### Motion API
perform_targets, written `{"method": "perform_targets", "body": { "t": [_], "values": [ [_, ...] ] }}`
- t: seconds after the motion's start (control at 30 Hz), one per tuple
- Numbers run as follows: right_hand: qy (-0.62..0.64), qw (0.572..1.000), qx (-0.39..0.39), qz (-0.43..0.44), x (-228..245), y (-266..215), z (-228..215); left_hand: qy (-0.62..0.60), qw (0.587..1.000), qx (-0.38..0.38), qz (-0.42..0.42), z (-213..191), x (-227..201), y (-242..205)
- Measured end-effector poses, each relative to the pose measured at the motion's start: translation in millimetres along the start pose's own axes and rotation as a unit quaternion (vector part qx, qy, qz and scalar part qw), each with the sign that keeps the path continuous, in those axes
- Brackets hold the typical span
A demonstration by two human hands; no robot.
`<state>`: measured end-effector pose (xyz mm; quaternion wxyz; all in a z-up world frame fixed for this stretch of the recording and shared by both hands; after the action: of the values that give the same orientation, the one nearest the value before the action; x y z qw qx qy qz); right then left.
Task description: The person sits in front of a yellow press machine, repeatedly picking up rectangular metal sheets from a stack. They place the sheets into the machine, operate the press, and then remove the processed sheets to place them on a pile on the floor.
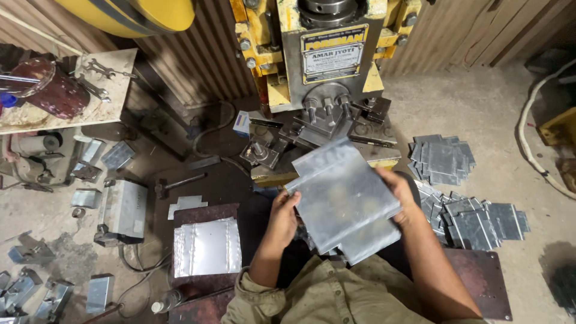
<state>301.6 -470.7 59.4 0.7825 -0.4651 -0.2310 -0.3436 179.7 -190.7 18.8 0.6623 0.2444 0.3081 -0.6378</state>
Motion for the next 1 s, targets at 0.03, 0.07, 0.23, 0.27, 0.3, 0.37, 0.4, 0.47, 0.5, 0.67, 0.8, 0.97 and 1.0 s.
{"method": "perform_targets", "body": {
  "t": [0.03,0.07,0.23,0.27,0.3,0.37,0.4,0.47,0.5,0.67,0.8,0.97,1.0],
  "values": [
    [0.051,0.998,-0.011,-0.022,3,1,-2,0.010,0.999,-0.025,-0.022,8,4,1],
    [0.102,0.993,-0.021,-0.047,7,1,-2,0.020,0.998,-0.048,-0.042,17,6,2],
    [0.191,0.971,0.010,-0.147,-25,-51,16,-0.004,0.990,-0.109,-0.089,56,15,4],
    [0.196,0.964,0.046,-0.172,-29,-56,19,0.000,0.983,-0.139,-0.119,57,18,5],
    [0.158,0.970,0.043,-0.182,-27,-55,21,0.003,0.989,-0.114,-0.091,56,18,10],
    [0.088,0.977,0.029,-0.194,-29,-54,20,0.011,0.997,-0.066,-0.043,50,16,14],
    [0.105,0.975,0.022,-0.192,-29,-50,20,0.023,0.996,-0.065,-0.050,47,14,18],
    [0.139,0.971,0.016,-0.192,-24,-40,23,0.050,0.996,-0.059,-0.054,43,6,34],
    [0.143,0.970,0.013,-0.198,-22,-39,24,0.051,0.996,-0.054,-0.049,45,5,39],
    [0.135,0.972,0.047,-0.188,-20,-40,30,0.052,0.997,-0.052,-0.031,41,10,47],
    [0.131,0.976,0.018,-0.170,-23,-40,31,0.046,0.997,-0.054,-0.021,35,19,50],
    [0.136,0.974,0.035,-0.177,-23,-39,30,0.042,0.998,-0.039,-0.018,33,18,52],
    [0.136,0.974,0.031,-0.178,-23,-38,30,0.043,0.998,-0.040,-0.017,34,16,52]
  ]
}}
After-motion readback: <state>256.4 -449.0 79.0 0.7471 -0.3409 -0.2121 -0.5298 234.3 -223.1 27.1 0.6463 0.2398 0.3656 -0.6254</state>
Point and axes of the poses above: each hand's wrist, its own y-axis towards the middle knuckle, its own z-axis out of the palm, x = y × z, the point moved 1 cm from there along y, towards the middle knuckle, and after that the axes turned 3 degrees about x, right-handed, at the moved point
